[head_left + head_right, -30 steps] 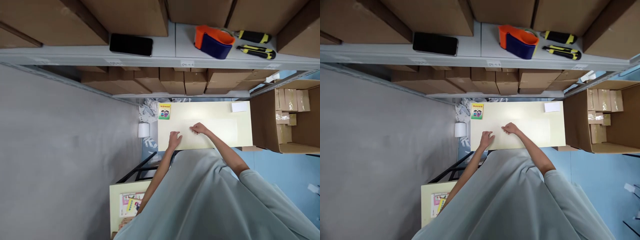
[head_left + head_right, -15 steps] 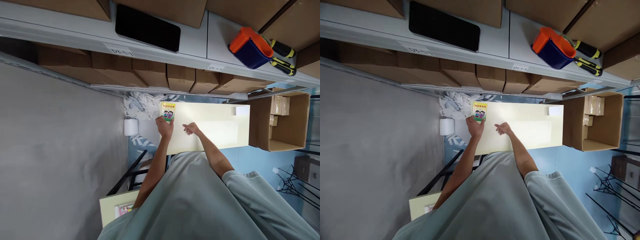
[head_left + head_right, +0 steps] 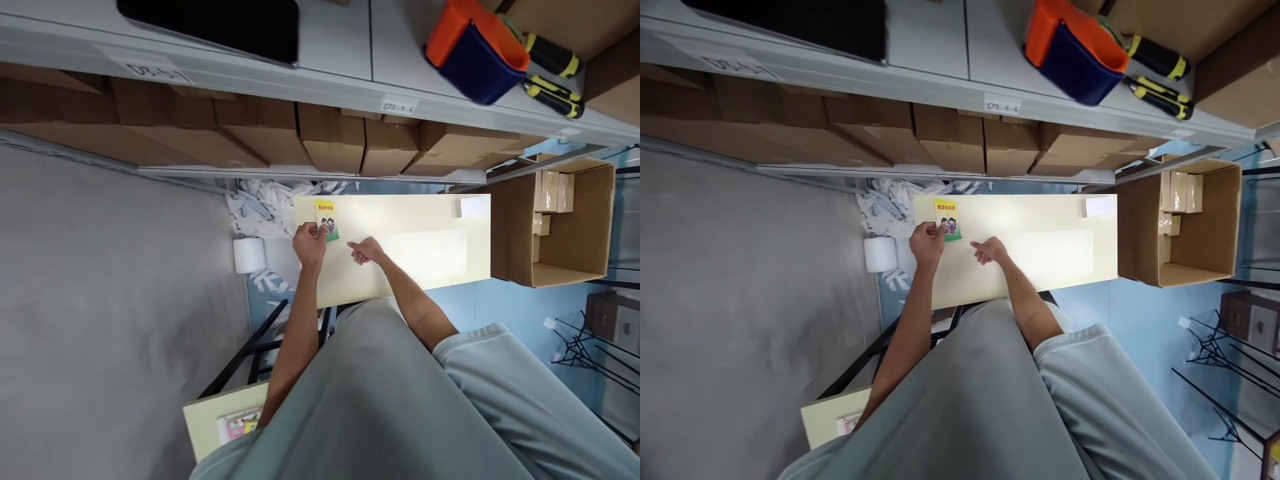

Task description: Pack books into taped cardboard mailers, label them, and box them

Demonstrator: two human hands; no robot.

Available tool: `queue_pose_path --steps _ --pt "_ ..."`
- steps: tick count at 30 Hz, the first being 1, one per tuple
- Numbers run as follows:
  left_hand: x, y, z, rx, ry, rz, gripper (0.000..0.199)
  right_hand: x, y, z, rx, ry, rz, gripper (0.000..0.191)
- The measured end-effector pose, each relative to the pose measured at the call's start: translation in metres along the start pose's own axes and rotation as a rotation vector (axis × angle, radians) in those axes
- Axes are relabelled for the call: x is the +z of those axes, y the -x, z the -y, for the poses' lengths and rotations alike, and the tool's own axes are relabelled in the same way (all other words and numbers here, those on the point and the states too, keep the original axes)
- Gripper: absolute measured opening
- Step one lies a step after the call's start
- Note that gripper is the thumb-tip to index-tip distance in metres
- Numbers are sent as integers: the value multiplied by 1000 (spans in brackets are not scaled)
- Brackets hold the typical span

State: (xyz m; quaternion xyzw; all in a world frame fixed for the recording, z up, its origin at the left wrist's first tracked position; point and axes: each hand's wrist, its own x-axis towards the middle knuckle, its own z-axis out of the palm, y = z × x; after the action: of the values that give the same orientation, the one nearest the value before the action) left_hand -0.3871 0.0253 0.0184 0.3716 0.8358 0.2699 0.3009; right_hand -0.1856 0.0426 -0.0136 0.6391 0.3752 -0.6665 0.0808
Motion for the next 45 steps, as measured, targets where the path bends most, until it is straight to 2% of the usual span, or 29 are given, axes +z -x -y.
queue_pose_path --steps 2,6,8,10,12,14,16,18,20,22,24,28,31,37,41,45 --pt "0 19 -13 2 90 -38 20 0 -6 -2 11 -7 12 54" --pt "6 69 -35 -53 304 -53 30 -5 -11 -5 -22 -132 119 45" --pt "17 99 -43 -110 396 -61 34 -17 -6 -12 -68 -210 148 38" --pt "36 129 -49 -168 466 -64 37 -40 6 -28 -112 -284 140 40" --pt "64 159 -57 -219 514 -34 39 -74 25 -55 -156 -396 159 54" --pt "100 186 -68 -240 524 43 40 -117 49 -92 -190 -508 209 70" --pt "141 211 -83 -214 473 160 40 -161 74 -134 -203 -528 207 73" --pt "182 231 -100 -150 345 293 38 -200 95 -173 -238 -462 67 61" --pt "218 247 -117 -87 197 395 33 -232 109 -205 -287 -336 -144 43" --pt "248 258 -132 -46 92 453 24 -258 117 -228 -314 -233 -311 28" --pt "271 264 -143 -25 47 480 16 -278 118 -242 -313 -186 -397 19" --pt "297 267 -154 0 -6 492 13 -303 113 -251 -311 -34 -504 16" --pt "306 265 -153 0 -44 488 11 -313 109 -251 -293 78 -550 18" --pt "312 266 -148 -16 -63 467 15 -327 109 -257 -304 146 -611 18" --pt "319 268 -148 -42 -68 440 16 -335 110 -264 -229 191 -684 20" --pt "329 269 -149 -81 -93 398 19 -333 103 -264 -167 251 -702 16"
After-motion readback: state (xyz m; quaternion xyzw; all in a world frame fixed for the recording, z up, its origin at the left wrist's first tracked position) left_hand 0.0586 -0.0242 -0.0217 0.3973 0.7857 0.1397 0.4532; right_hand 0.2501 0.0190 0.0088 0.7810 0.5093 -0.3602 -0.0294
